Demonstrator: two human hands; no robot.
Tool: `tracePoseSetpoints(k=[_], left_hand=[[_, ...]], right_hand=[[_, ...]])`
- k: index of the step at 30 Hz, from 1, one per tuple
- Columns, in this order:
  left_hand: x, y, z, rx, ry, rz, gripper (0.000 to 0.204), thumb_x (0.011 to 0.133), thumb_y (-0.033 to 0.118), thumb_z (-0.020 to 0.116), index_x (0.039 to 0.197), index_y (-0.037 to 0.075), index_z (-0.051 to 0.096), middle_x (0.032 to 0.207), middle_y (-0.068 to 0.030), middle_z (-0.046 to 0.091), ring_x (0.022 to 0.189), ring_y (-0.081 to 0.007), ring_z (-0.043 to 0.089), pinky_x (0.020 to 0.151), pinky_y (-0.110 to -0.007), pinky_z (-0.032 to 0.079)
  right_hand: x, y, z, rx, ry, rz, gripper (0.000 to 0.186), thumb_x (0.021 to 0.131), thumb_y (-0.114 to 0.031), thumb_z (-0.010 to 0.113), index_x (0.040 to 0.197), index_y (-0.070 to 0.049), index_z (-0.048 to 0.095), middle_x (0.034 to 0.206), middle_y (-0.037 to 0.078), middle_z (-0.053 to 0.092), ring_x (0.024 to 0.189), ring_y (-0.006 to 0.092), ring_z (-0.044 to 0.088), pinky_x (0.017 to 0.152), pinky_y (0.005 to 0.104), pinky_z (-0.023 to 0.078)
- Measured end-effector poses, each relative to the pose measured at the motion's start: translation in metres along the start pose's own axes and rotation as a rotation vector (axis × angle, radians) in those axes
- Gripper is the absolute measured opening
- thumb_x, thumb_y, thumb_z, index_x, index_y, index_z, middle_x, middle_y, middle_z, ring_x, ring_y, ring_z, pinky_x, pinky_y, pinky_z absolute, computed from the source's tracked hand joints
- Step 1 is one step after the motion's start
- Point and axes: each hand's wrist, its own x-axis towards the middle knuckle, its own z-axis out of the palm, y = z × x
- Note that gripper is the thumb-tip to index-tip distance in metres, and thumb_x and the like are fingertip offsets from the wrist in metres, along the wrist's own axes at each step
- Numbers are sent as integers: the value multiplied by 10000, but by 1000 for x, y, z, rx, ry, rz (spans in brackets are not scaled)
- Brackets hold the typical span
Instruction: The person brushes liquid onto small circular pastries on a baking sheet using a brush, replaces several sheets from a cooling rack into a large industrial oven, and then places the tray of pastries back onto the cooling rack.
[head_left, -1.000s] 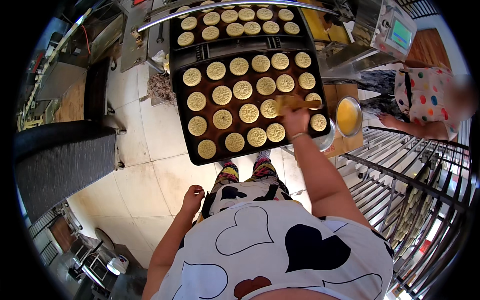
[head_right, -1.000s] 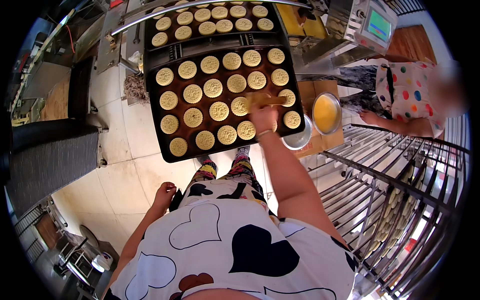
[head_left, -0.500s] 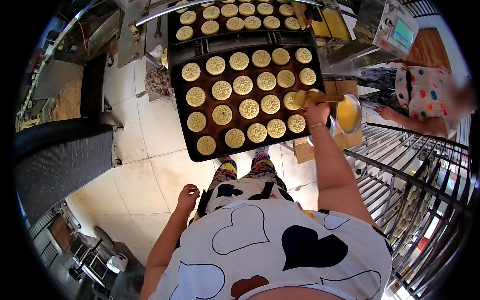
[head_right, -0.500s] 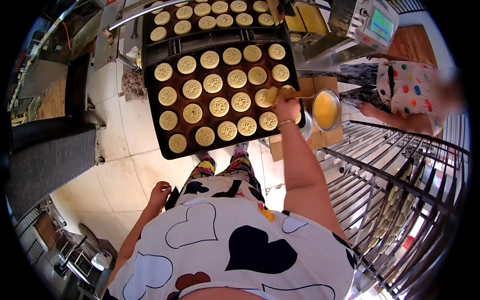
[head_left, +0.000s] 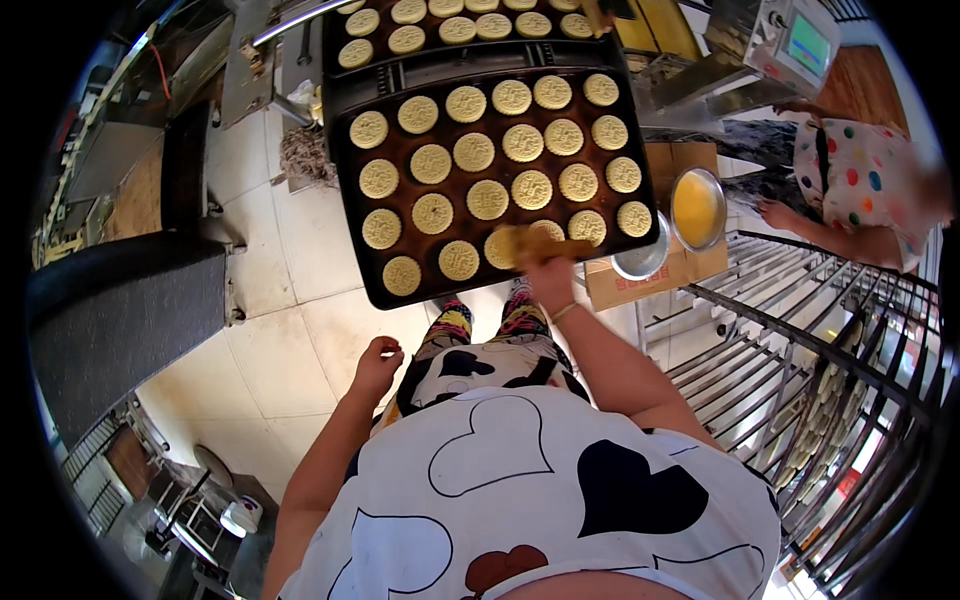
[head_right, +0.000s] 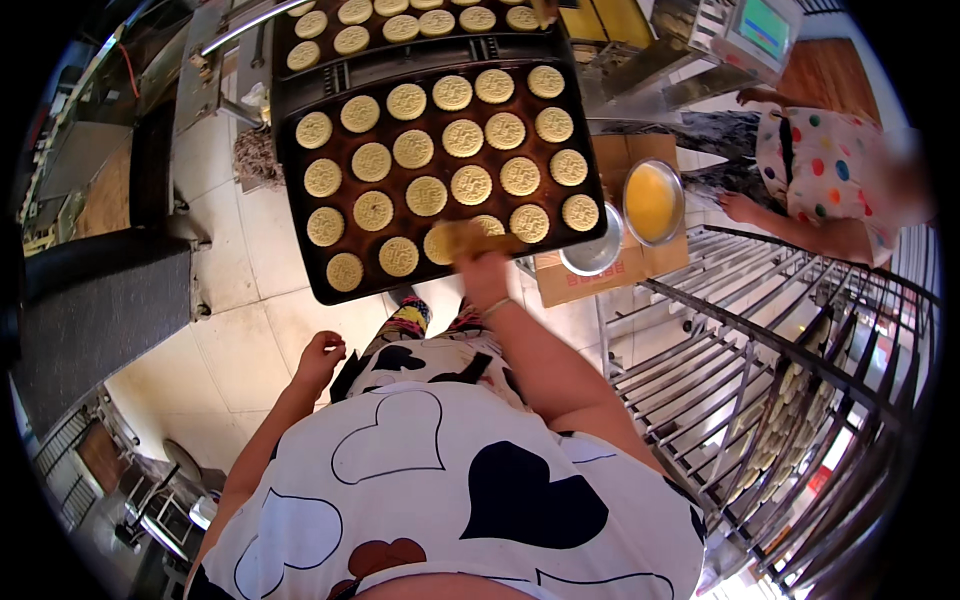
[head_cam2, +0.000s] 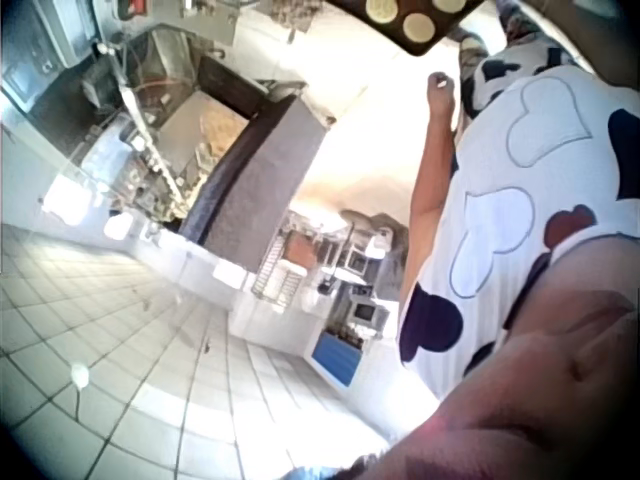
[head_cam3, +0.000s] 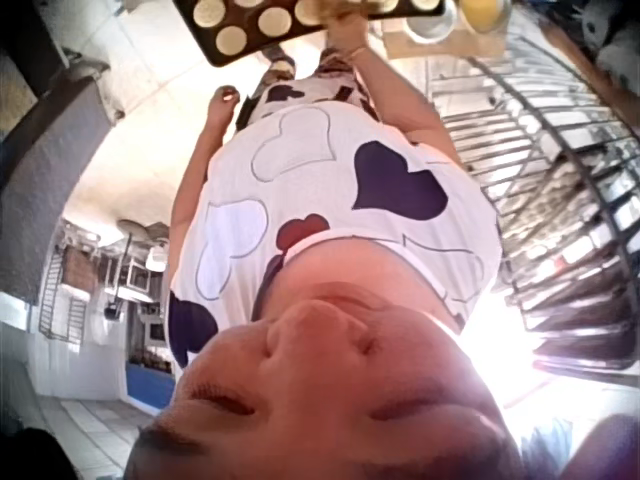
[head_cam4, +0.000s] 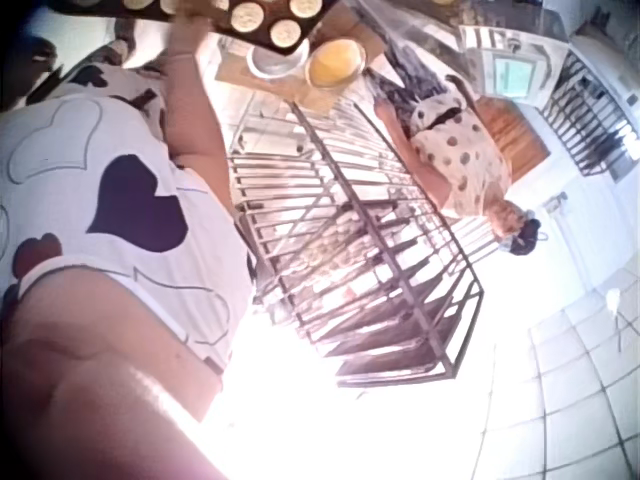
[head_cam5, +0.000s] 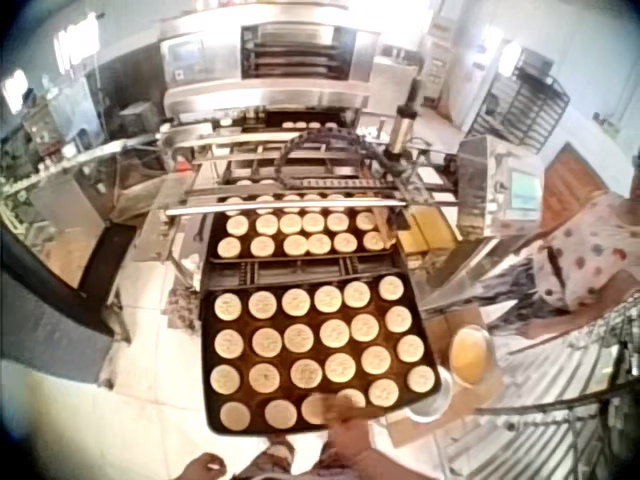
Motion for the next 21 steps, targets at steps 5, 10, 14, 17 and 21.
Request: tracePoseSetpoints(k=[5, 10, 14, 17, 21], left_hand=[[-3, -12, -4, -6, -7, -60, 246, 788, 96, 604, 1008, 13, 529, 921, -111, 604, 777, -173, 591, 678, -276, 489], [-1, 11, -1, 44, -9, -61, 242, 786, 89, 604, 1002, 13, 526, 920, -101, 598, 769, -169, 588, 680, -278, 487], [-5, 21, 0, -21, 10, -66, 257, 782, 91, 608, 1012, 15, 519, 936, -98, 595, 767, -167, 588, 689, -283, 485], [-8, 7, -2, -50, 22, -101, 266, 779, 91, 612, 1017, 18, 517, 944, -100, 594, 765, -167, 591, 697, -285, 484], [-22, -19, -3, -136, 67, -143, 278, 779, 98, 618, 1026, 15, 520, 946, -109, 597, 756, -172, 602, 688, -285, 489]], right_hand=[[38, 27, -121, -28, 323, -19, 341, 795, -201, 579, 1096, -43, 575, 829, 162, 661, 750, 325, 645, 644, 387, 506], [6, -7, -46, 79, -34, -112, 434, 793, -160, 573, 1211, -71, 499, 1018, 189, 618, 970, 332, 580, 850, 379, 435], [33, 48, -81, 80, 68, 14, 410, 780, -211, 617, 1121, -3, 524, 1077, 222, 583, 992, 303, 578, 794, 406, 462], [74, 94, -171, -198, 351, 129, 327, 773, -248, 616, 1007, -21, 601, 863, 185, 651, 730, 338, 631, 647, 412, 496], [76, 41, -180, -55, 320, 260, 387, 772, -183, 602, 1118, -15, 556, 822, 162, 661, 642, 263, 642, 562, 361, 503]])
